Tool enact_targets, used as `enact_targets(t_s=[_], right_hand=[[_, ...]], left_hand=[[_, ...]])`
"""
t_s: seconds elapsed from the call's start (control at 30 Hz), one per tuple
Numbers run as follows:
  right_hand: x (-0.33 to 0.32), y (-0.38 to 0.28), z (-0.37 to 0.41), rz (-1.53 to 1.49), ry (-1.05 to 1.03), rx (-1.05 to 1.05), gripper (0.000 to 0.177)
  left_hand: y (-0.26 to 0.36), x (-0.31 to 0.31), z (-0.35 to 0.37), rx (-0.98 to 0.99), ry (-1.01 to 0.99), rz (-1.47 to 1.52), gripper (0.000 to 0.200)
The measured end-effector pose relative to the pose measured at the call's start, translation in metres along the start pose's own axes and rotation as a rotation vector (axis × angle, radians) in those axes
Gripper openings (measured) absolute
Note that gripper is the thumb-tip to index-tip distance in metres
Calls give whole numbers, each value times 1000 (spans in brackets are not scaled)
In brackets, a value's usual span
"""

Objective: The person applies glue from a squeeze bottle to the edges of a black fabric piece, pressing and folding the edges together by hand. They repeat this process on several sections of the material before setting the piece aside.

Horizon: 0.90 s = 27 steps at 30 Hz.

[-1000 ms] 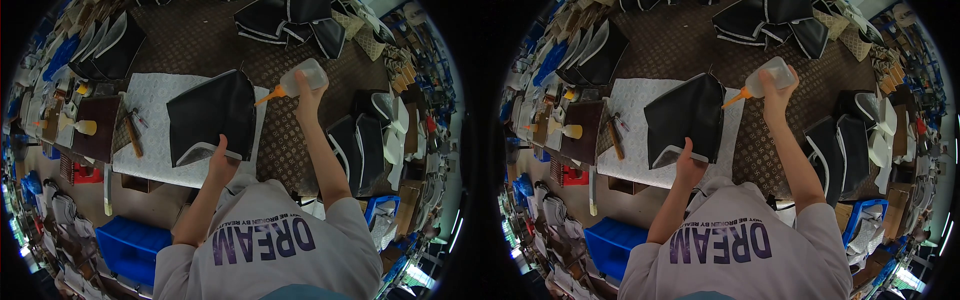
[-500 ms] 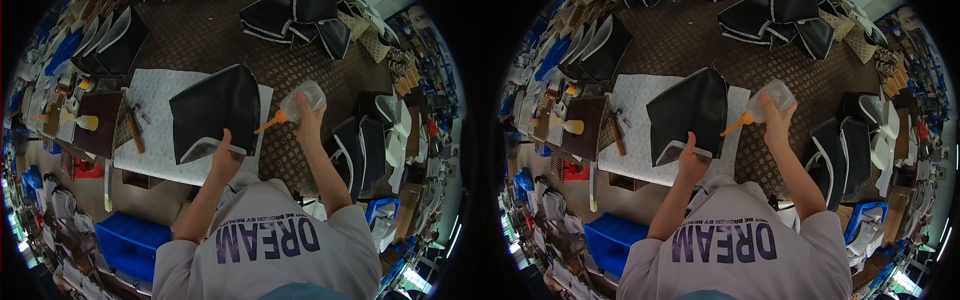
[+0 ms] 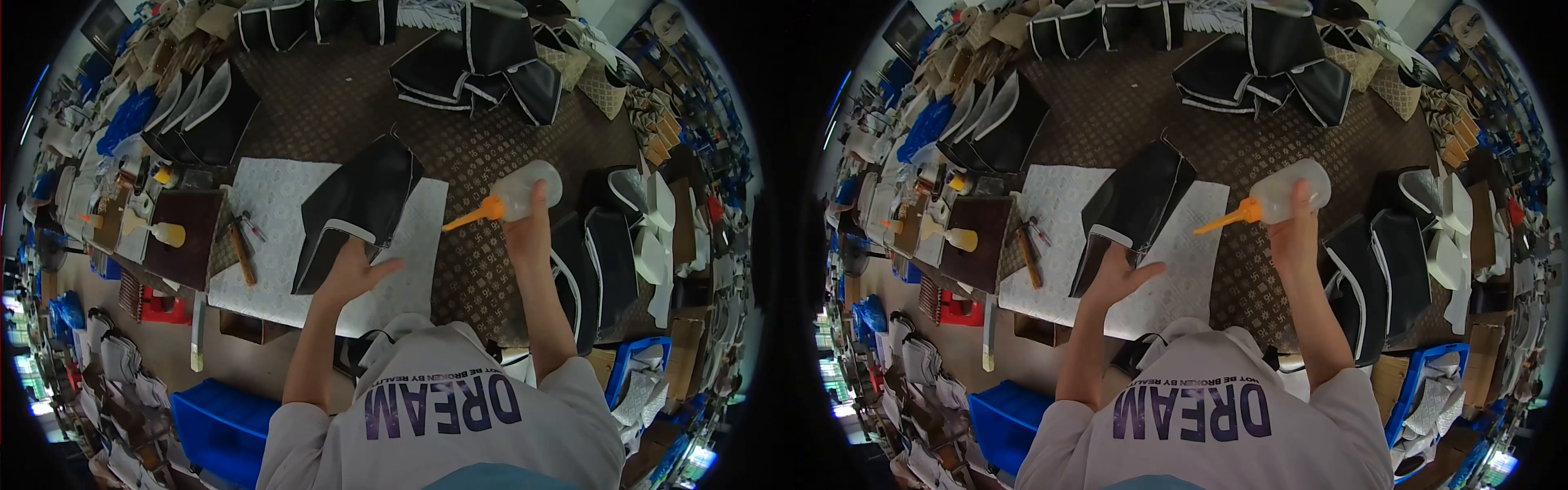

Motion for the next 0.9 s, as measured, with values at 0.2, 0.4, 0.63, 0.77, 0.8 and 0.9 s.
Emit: enact_targets(t_s=[0.2, 0.4, 0.63, 0.77, 0.8, 0.9], right_hand=[[73, -59, -10, 46, -139, -238, 66], [124, -63, -14, 71, -246, -361, 67], [110, -31, -50, 195, -250, -361, 76], [104, -20, -57, 250, -272, -389, 80], [105, -18, -56, 272, -271, -398, 81], [112, -13, -54, 337, -268, -440, 84]], left_hand=[[29, -53, -50, 218, 433, -418, 14], [82, -28, -68, 437, 451, -510, 22], [52, -10, -67, 360, 302, -504, 18], [51, -9, -65, 406, 272, -486, 17], [51, -9, -65, 398, 264, -483, 17], [52, -9, -66, 390, 247, -482, 16]])
Point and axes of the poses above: each hand's wrist, its own z-axis away from the middle knuckle, its own x-axis out of the palm, y = z × x, the point moved 1 cm from there along -z, towards the middle knuckle
